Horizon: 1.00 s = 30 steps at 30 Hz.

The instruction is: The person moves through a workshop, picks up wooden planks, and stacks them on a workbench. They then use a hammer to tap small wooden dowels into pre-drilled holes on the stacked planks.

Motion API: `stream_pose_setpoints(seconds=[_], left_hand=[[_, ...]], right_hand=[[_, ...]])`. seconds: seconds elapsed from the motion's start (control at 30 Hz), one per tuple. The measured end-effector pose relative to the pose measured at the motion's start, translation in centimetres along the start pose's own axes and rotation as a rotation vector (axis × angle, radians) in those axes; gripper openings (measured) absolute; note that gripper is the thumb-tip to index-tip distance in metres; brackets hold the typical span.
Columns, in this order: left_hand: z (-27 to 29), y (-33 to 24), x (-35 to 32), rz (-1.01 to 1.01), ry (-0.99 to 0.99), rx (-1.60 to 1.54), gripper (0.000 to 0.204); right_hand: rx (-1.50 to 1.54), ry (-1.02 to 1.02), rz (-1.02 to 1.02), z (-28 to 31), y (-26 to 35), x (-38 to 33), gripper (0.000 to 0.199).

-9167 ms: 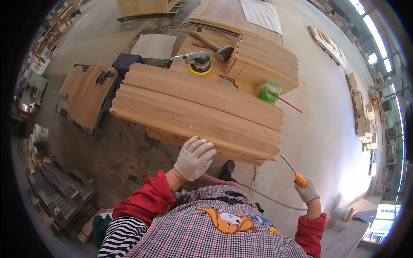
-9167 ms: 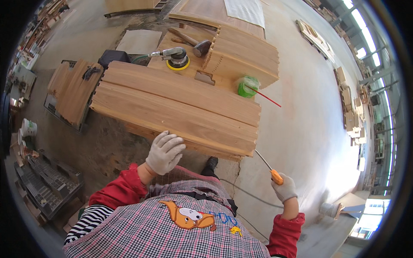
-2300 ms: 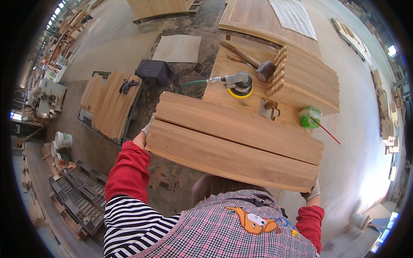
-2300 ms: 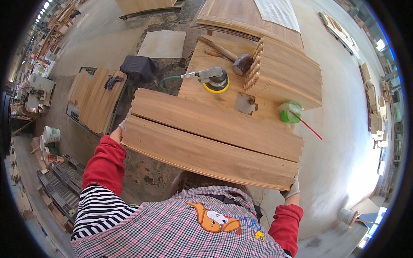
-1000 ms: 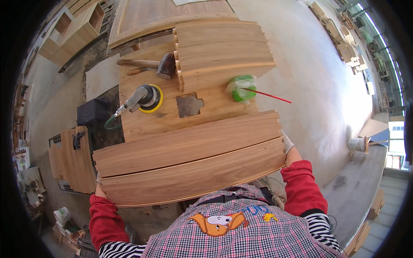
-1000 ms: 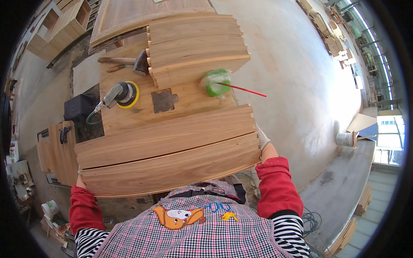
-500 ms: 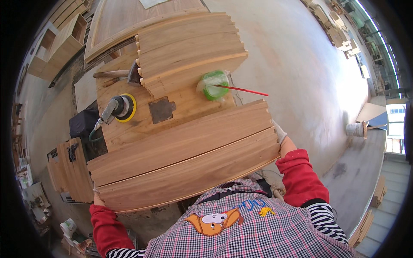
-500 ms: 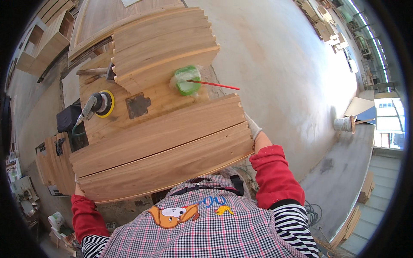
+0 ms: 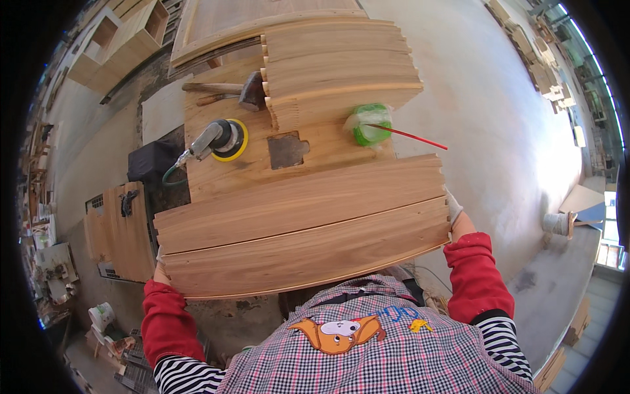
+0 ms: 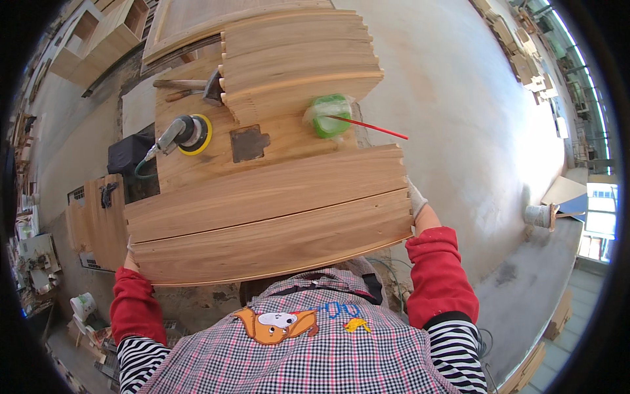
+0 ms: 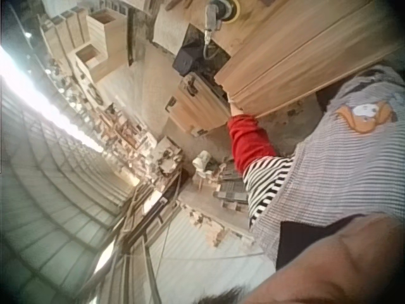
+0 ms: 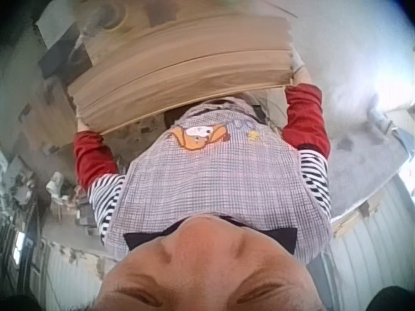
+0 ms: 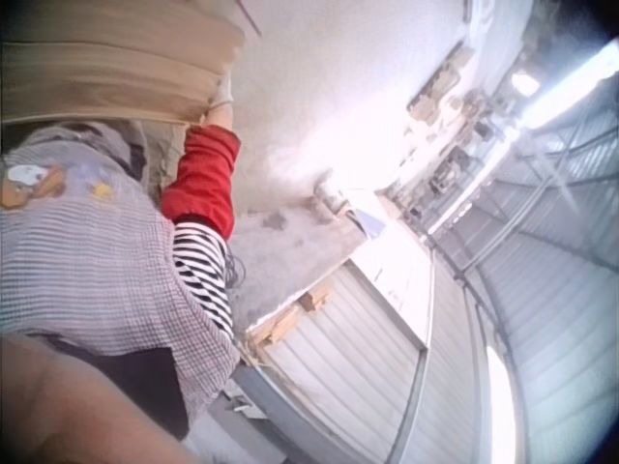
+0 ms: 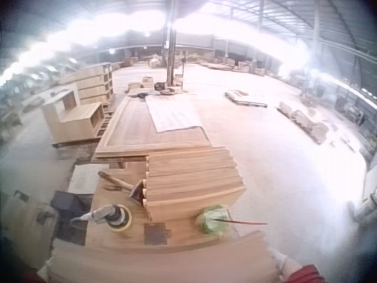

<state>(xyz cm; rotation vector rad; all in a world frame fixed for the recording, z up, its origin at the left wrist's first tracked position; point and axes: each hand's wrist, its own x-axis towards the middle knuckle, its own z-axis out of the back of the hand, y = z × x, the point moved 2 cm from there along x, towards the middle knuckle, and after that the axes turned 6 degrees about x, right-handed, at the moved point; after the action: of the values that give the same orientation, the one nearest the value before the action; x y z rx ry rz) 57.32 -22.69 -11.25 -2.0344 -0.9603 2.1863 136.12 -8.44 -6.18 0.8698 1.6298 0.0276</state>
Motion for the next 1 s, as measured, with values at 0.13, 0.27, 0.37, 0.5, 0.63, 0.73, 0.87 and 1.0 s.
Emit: stream_pose_setpoints(seconds=[0.13,0.27,0.37,0.5,0.63,0.73,0.87,1.0], left_hand=[[-0.3,0.3,-0.1,0.001,0.015,-0.016,0.079],[-1.4,0.0,0.2,0.007,0.062,-0.032,0.079],[-2.3,-1.1,1.0,0.009,0.111,-0.027,0.079],[-1.3,-1.0,1.0,-0.004,0.125,-0.05,0.079],[-4.4,0.8,-0.7,-0.106,0.124,-0.125,0.069],[-4.5,1.4,-1.1,0.006,0.262,-0.278,0.061],[-2.0,2.0,0.4,-0.008,0.198,-0.239,0.055],[-6.6,-0.5,-2.0,-0.036,0.074,-0.145,0.054]], right_hand=[[-0.071,-0.061,-0.013,2.4,-0.1,1.6,0.061],[-0.172,-0.149,-0.019,4.0,-0.1,2.6,0.061],[-0.229,-0.242,0.039,4.4,0.0,1.3,0.062],[-0.251,-0.331,0.134,2.2,-1.1,-1.7,0.063],[-0.076,-0.217,-0.037,7.3,-3.3,-2.2,0.056],[-0.029,-0.25,-0.068,9.5,-4.9,-0.9,0.051],[-0.092,-0.233,-0.089,8.7,-5.0,-1.1,0.047],[0.031,-0.391,-0.009,9.1,-5.4,-1.2,0.048]])
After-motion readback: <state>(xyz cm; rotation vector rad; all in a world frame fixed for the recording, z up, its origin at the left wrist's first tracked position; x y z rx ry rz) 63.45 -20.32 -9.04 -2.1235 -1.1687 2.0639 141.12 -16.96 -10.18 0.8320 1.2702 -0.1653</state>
